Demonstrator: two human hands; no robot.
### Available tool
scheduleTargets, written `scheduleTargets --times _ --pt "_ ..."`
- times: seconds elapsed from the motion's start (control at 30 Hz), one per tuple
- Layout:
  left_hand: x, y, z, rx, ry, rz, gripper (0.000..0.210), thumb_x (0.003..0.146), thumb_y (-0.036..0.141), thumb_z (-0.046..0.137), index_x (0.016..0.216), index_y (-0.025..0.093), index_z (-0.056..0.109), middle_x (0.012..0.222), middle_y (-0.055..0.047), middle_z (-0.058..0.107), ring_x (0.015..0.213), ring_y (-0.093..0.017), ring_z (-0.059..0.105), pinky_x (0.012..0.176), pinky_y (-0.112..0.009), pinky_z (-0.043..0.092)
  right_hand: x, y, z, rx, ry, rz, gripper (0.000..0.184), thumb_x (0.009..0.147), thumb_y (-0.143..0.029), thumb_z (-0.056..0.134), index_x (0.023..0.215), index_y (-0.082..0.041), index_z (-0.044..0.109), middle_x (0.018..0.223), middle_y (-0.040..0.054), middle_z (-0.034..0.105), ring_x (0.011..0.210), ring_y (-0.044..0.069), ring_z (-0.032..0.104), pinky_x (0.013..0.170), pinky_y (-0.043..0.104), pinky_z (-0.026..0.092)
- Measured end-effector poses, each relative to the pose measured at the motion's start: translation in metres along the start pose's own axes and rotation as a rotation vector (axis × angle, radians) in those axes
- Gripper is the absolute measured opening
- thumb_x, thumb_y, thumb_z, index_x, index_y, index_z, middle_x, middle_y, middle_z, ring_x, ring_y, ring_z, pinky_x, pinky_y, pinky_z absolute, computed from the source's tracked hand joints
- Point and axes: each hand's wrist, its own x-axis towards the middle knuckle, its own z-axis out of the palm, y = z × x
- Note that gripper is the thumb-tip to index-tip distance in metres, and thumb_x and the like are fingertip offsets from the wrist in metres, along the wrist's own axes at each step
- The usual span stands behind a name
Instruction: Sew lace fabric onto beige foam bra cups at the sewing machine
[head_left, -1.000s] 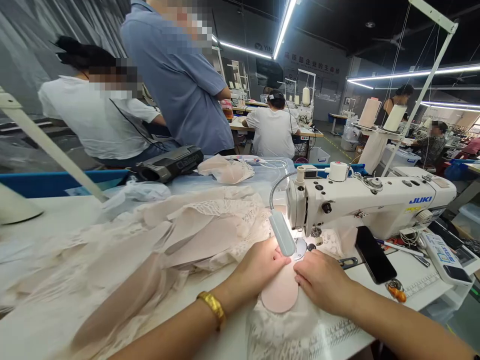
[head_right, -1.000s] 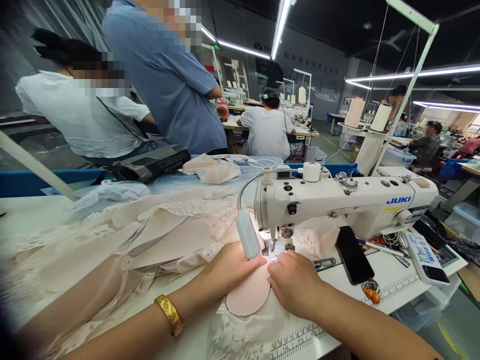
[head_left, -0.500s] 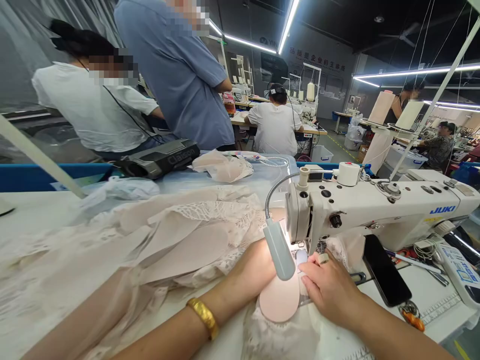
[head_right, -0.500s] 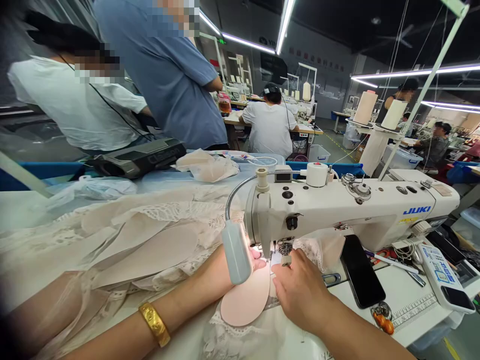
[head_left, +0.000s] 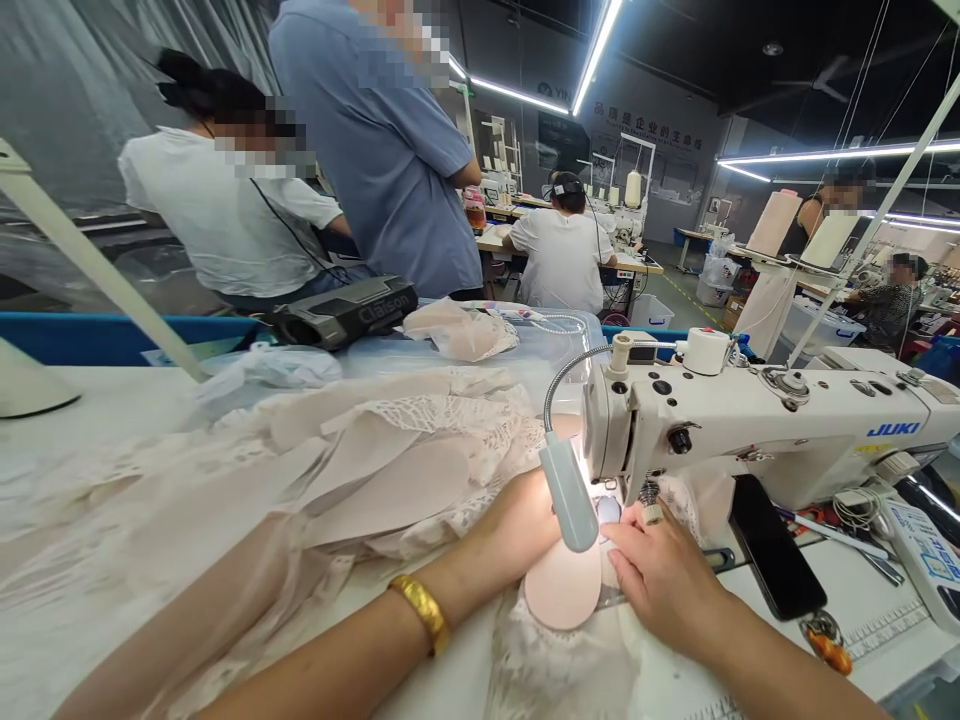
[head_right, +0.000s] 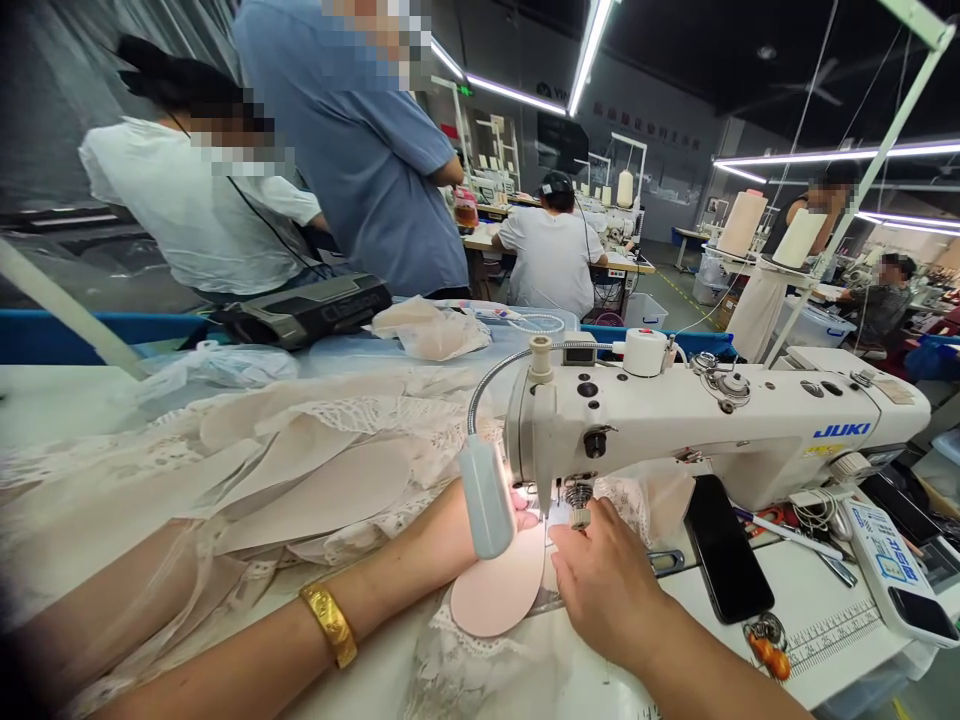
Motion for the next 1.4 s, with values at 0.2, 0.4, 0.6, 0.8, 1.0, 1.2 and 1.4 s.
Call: scheduleTargets --times 0.2,0.4,0.6,0.8,1.0,1.2,1.4 --pt "-0.028 0.042 -0.034 0.164 -0.099 0.125 0.017 0.092 0.026 0.057 0.077 0.023 0.064 0.088 -0.004 0.069 0.087 -0.026 0.062 0.085 -0.038 0.049 -0.005 -0.002 -0.020 0.082 0.074 -0.151 0.014 0.097 -0.011 0.054 0.098 -0.021 0.064 0.113 0.0113 0.065 0.104 0.028 0.056 0.088 0.040 0.047" --pt "-0.092 0.039 -0.053 0.267 -0.435 0.155 0.076 0.066 0.042 0.099 0.134 0.039 0.067 0.144 -0.003 0.066 0.135 -0.036 0.055 0.116 -0.047 0.041 -0.018 -0.014 -0.049 0.294 -0.213 -0.453 0.022 0.098 -0.039 0.074 0.111 -0.024 0.063 0.115 0.0054 0.072 0.105 0.023 0.061 0.096 0.037 0.047" --pt "-0.100 0.037 -0.031 0.312 -0.548 0.163 0.076 0.063 0.025 0.093 0.133 0.034 0.066 0.138 -0.004 0.067 0.132 -0.035 0.055 0.120 -0.050 0.035 -0.023 -0.033 -0.051 0.321 -0.169 -0.410 0.012 0.105 -0.021 0.055 0.096 -0.024 0.063 0.100 0.0051 0.071 0.093 0.020 0.063 0.084 0.031 0.050" --pt "-0.066 0.041 -0.021 0.121 -0.334 0.161 0.019 0.087 0.013 0.047 0.077 0.023 0.061 0.080 -0.003 0.069 0.077 -0.022 0.062 0.077 -0.035 0.049 -0.004 -0.039 -0.045 0.693 0.143 0.017 0.017 0.104 -0.030 0.054 0.090 -0.023 0.060 0.076 -0.0023 0.060 0.069 0.015 0.056 0.065 0.025 0.044" --pt "-0.043 0.031 -0.013 -0.206 -0.277 0.005 0.026 0.096 0.031 0.042 0.095 0.022 0.066 0.102 -0.006 0.073 0.096 -0.025 0.065 0.088 -0.035 0.053 -0.005 -0.043 -0.018 0.744 0.356 0.096 0.024 0.106 -0.039 0.055 0.089 -0.022 0.063 0.071 -0.0036 0.055 0.065 0.014 0.050 0.064 0.026 0.041" --pt "-0.044 0.039 -0.018 -0.326 -0.413 -0.049 0.027 0.095 0.039 0.043 0.089 0.022 0.062 0.086 -0.004 0.066 0.091 -0.025 0.061 0.080 -0.033 0.053 -0.010 -0.040 -0.010 0.861 0.440 0.226 0.034 0.106 -0.051 0.055 0.095 -0.021 0.066 0.074 -0.0016 0.056 0.067 0.015 0.050 0.064 0.027 0.044" --pt "-0.043 0.038 -0.031 -0.230 -0.577 -0.130 0.010 0.073 0.023 0.062 0.083 0.023 0.059 0.079 0.003 0.057 0.073 -0.017 0.054 0.061 -0.025 0.040 -0.002 -0.031 -0.001 0.957 0.499 0.350 0.046 0.101 -0.064 0.056 0.083 -0.023 0.059 0.073 -0.0015 0.053 0.068 0.016 0.049 0.063 0.026 0.046"
